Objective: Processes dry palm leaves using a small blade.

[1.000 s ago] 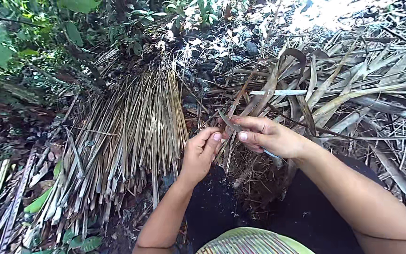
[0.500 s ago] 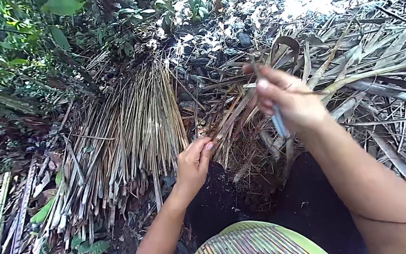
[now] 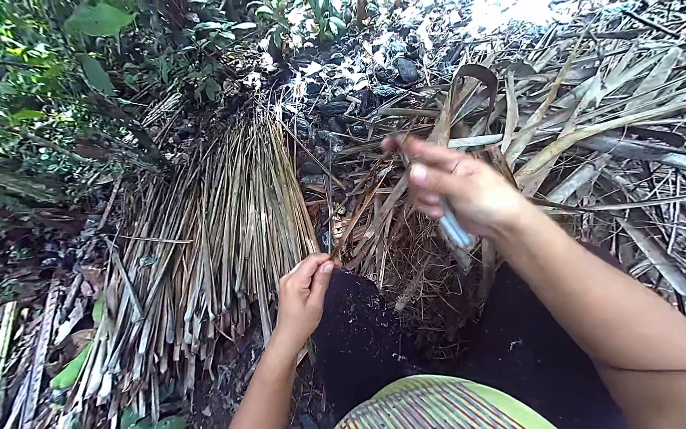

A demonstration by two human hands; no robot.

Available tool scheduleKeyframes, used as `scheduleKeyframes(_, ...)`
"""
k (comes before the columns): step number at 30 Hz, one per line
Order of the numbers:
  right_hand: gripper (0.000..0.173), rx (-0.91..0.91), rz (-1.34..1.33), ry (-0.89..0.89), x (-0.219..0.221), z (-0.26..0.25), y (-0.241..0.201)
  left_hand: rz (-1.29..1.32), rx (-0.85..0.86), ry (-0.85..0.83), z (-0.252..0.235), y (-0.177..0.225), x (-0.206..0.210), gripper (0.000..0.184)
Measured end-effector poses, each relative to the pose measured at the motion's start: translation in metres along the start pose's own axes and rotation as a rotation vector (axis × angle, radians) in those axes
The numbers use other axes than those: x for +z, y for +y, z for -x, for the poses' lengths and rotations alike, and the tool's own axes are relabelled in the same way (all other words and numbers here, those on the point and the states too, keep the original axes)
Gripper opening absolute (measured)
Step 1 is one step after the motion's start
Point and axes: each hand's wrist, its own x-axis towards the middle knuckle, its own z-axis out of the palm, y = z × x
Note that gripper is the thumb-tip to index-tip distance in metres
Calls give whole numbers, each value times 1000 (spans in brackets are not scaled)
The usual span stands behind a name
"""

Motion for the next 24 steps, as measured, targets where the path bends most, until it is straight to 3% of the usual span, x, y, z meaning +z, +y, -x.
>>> scheduleKeyframes(4, 39, 203, 35, -232, 30, 4, 31, -3, 3, 12, -2, 1, -4, 32)
scheduleKeyframes(11, 35, -226, 20, 4, -39, -15, -6, -120, 32, -19, 51, -42, -31, 40)
scheduleKeyframes(16, 33, -308, 60, 99, -68, -14, -22, -365, -24, -31, 105, -77, -58, 38)
scheduleKeyframes(24, 33, -326, 44, -71, -64, -17, -13, -564, -26, -59, 134, -95, -86, 38)
